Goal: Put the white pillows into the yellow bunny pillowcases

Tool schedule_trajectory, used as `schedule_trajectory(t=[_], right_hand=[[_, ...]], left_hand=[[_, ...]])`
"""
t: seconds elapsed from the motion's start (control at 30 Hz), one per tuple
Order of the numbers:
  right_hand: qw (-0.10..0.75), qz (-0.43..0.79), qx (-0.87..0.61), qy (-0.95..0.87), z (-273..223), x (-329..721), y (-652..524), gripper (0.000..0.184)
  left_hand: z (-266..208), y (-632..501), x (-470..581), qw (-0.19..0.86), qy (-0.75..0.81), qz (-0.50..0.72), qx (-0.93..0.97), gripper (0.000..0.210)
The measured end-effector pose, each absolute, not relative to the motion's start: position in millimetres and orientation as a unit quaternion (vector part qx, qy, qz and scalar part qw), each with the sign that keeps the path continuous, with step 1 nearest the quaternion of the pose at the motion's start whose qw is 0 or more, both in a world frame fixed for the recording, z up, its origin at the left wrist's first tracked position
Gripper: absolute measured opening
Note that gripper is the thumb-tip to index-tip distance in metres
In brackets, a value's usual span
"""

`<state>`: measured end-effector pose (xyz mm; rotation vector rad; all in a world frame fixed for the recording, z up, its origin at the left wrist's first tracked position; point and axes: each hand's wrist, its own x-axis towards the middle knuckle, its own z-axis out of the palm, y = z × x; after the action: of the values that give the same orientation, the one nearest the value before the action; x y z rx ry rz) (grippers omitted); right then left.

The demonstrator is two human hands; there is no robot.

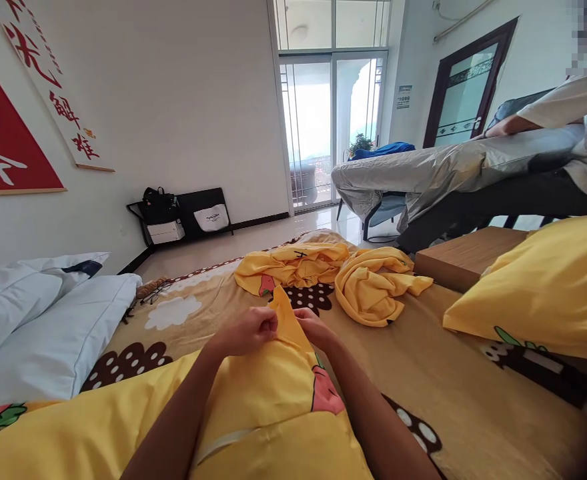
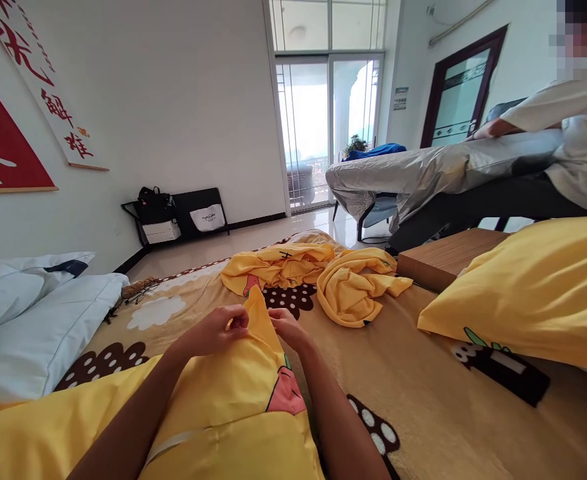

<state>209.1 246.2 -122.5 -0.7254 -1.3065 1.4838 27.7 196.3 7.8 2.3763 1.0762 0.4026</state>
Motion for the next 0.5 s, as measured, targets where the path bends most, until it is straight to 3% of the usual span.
schedule_trajectory(t=[0.13,0.27,0.43,0.5], right_hand=[[0.456,0.617,-0.285,-0.575,-117.2,209.9,242.1,0.044],[0.423,0.547,-0.306,-0.655,-101.0,207.8,236.9,0.045],[0.437,0.457,-0.402,-0.662,-92.0,194.7,236.9,0.041],[0.458,0.442,-0.419,-0.648,-93.1,190.7,239.6,0.041]], left_hand=[[17.7,197.2,15.0,0.263,0.386,0.059,0.882,0.008],[12.4,202.3,13.4,0.263,0.398,0.037,0.878,0.012],[-9.0,222.5,4.9,0.385,0.436,0.07,0.81,0.038],[-22.7,234.1,-0.4,0.345,0.493,0.123,0.789,0.044]])
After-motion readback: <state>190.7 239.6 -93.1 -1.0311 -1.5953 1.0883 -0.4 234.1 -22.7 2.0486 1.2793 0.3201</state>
